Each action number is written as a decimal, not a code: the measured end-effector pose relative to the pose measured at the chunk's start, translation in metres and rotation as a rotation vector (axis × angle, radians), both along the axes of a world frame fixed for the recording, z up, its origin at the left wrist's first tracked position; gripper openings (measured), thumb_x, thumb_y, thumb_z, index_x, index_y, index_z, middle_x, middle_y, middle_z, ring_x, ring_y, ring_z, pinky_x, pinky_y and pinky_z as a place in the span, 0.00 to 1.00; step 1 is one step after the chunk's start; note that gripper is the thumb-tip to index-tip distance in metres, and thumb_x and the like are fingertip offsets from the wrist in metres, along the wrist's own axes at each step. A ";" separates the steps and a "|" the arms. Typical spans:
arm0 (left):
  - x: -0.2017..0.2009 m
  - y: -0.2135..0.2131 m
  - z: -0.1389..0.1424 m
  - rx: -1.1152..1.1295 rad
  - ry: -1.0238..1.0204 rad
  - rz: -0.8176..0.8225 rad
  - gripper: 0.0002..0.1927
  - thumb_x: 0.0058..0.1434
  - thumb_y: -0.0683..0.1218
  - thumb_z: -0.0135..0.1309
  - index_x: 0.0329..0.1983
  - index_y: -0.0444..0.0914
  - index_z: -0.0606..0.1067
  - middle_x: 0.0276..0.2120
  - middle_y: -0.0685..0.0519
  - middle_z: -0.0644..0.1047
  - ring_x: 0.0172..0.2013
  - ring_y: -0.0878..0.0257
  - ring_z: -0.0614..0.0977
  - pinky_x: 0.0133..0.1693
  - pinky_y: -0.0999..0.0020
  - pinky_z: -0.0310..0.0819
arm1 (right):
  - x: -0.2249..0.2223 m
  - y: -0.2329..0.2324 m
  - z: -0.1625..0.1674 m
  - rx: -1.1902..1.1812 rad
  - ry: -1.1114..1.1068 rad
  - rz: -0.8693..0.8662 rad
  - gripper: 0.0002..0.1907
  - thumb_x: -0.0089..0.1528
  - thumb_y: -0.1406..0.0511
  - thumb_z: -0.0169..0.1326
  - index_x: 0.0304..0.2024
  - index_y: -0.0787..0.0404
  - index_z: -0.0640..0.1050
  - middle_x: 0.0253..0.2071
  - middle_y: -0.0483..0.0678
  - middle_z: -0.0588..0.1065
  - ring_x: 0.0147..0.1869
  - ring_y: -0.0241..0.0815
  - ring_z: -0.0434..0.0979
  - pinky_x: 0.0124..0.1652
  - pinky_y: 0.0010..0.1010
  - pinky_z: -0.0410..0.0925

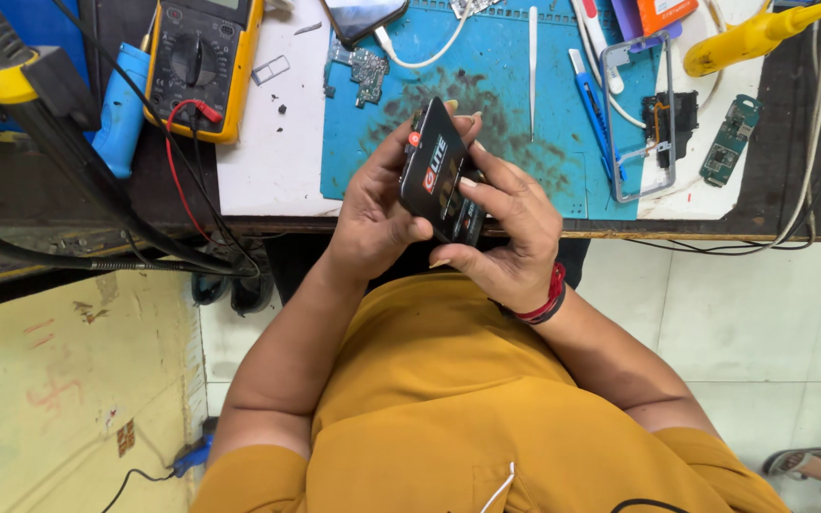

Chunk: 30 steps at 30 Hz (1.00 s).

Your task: The person disassembles a smartphone, separating the back cover and screen from the frame, then handles the internal battery and chassis. They power on a phone to check the display, then use a soldering iron to work on the exposed motherboard on the workbench.

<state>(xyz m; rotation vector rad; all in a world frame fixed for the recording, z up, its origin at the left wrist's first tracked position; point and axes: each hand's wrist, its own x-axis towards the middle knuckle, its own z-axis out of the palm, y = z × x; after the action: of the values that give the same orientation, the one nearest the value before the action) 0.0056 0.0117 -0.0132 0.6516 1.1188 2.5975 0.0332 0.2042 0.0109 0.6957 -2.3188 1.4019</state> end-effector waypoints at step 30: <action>-0.007 0.003 -0.004 0.401 -0.334 0.027 0.42 0.73 0.60 0.54 0.79 0.39 0.48 0.73 0.43 0.61 0.72 0.51 0.63 0.74 0.44 0.54 | 0.011 0.002 -0.029 -1.073 -1.111 0.219 0.22 0.71 0.54 0.55 0.51 0.69 0.76 0.38 0.52 0.81 0.35 0.40 0.81 0.36 0.28 0.74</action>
<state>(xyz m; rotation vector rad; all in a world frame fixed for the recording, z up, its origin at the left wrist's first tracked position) -0.0013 0.0142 -0.0176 0.2548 0.5159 2.8387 0.0444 0.2066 -0.0182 -0.2766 -1.4786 3.2490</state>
